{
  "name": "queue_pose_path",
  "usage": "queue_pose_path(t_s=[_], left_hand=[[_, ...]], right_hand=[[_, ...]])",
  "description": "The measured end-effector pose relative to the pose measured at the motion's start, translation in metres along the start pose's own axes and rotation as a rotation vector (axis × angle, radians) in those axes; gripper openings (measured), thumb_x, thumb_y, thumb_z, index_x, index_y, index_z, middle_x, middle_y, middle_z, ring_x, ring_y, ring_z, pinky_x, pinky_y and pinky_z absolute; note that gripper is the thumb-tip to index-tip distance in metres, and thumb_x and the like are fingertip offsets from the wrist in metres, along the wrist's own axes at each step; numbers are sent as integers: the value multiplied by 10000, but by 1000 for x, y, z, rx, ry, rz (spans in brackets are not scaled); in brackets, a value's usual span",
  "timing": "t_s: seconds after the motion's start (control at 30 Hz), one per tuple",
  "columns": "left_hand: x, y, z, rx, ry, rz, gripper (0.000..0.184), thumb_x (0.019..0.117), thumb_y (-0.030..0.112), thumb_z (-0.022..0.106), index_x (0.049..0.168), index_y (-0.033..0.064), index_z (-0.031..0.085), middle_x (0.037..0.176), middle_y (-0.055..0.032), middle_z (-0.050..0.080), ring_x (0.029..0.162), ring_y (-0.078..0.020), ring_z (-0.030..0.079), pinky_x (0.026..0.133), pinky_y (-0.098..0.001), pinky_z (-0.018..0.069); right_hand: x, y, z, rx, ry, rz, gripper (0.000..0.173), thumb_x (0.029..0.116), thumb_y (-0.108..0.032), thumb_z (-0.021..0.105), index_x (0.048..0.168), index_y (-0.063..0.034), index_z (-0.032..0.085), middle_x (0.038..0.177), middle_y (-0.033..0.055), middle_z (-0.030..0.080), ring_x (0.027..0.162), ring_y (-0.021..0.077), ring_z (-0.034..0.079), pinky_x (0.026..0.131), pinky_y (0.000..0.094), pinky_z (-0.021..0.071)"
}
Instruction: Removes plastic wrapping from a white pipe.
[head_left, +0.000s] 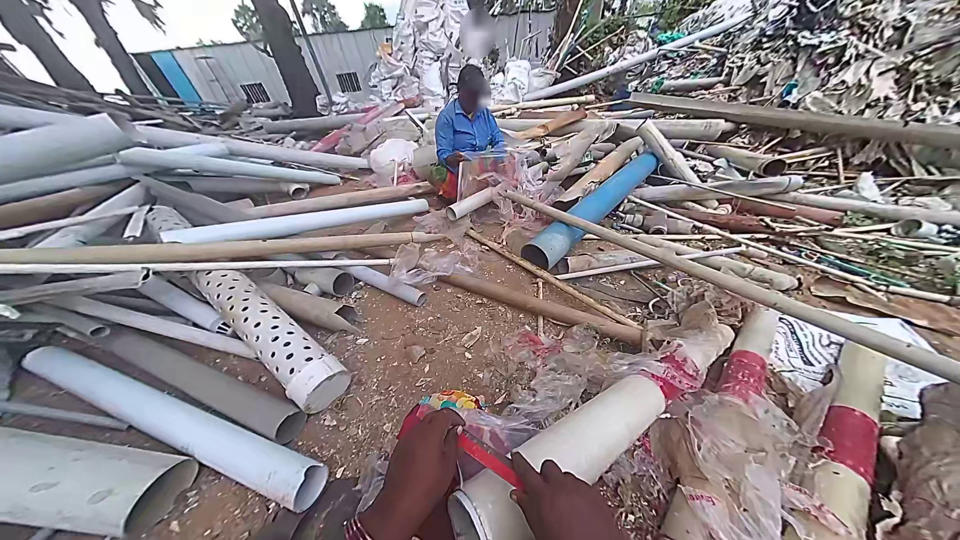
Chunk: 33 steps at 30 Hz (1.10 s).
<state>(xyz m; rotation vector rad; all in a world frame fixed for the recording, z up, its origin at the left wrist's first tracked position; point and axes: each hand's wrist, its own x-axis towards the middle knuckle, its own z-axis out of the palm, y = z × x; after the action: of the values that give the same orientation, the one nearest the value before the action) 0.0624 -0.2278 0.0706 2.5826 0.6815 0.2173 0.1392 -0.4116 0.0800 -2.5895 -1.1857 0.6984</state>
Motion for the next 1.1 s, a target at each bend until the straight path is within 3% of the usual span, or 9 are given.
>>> queue_pose_path(t_s=[0.17, 0.3, 0.4, 0.57, 0.63, 0.73, 0.83, 0.97, 1.1], left_hand=[[6, -6, -19, -78, 4, -11, 250, 1036, 147, 550, 1193, 35, 709, 1063, -161, 715, 907, -284, 689, 859, -481, 544], [11, -21, -38, 39, -77, -42, 372, 1021, 313, 616, 1293, 68, 683, 1044, -155, 678, 867, -297, 636, 812, -517, 512], [11, -37, -41, 56, -107, -29, 358, 983, 413, 668, 1137, 98, 743, 949, -101, 660, 806, -250, 607, 743, -498, 494], [6, -40, -38, 20, -47, 18, 318, 1025, 305, 623, 928, 24, 736, 908, -122, 681, 841, -280, 655, 772, -553, 503], [7, -40, -38, -50, -20, -8, 339, 1046, 298, 589, 872, 31, 704, 820, -94, 650, 768, -229, 616, 725, -505, 481], [8, -41, -34, -347, -56, -50, 324, 1070, 272, 526, 815, 99, 624, 674, 53, 557, 639, -23, 524, 644, -244, 443], [7, -29, -32, -726, -136, -165, 324, 1103, 196, 426, 858, 90, 610, 655, 70, 589, 600, 17, 555, 612, -149, 472], [10, -20, -30, -880, -127, -223, 365, 1105, 194, 400, 782, 146, 563, 570, 104, 466, 479, 48, 396, 482, -106, 335], [17, -37, -25, -982, -79, -227, 347, 1101, 255, 400, 815, 174, 578, 583, 112, 470, 468, 45, 378, 467, -114, 325]], right_hand=[[5, 8, -16, -30, -43, -2, 476, 1095, -359, 465, 1528, -163, 497, 1156, 244, 677, 1016, 426, 689, 822, 560, 543], [-4, 14, -31, -79, 43, -39, 454, 1079, -356, 512, 1492, -171, 550, 1100, 224, 695, 968, 415, 697, 780, 564, 542], [-15, 23, -41, -104, 110, -97, 419, 1056, -349, 564, 1433, -172, 617, 1034, 213, 716, 922, 416, 704, 739, 574, 534], [-39, 40, -50, -184, 258, -207, 373, 1001, -338, 632, 1334, -182, 700, 858, 182, 707, 754, 408, 702, 603, 572, 526], [-49, 50, -55, -216, 344, -233, 369, 970, -342, 642, 1297, -193, 725, 810, 173, 695, 689, 411, 692, 542, 578, 512], [-64, 62, -65, -222, 406, -256, 389, 951, -373, 610, 1279, -206, 734, 809, 160, 689, 656, 404, 679, 519, 588, 500], [-71, 68, -68, -218, 434, -291, 396, 946, -376, 576, 1257, -199, 746, 790, 154, 684, 627, 399, 670, 493, 578, 489], [-84, 75, -80, -165, 337, -270, 430, 979, -388, 553, 1310, -166, 715, 848, 177, 695, 673, 414, 674, 536, 599, 496], [-103, 97, -96, -42, 264, -246, 466, 1008, -425, 553, 1375, -161, 667, 923, 184, 693, 723, 364, 654, 587, 563, 488]])
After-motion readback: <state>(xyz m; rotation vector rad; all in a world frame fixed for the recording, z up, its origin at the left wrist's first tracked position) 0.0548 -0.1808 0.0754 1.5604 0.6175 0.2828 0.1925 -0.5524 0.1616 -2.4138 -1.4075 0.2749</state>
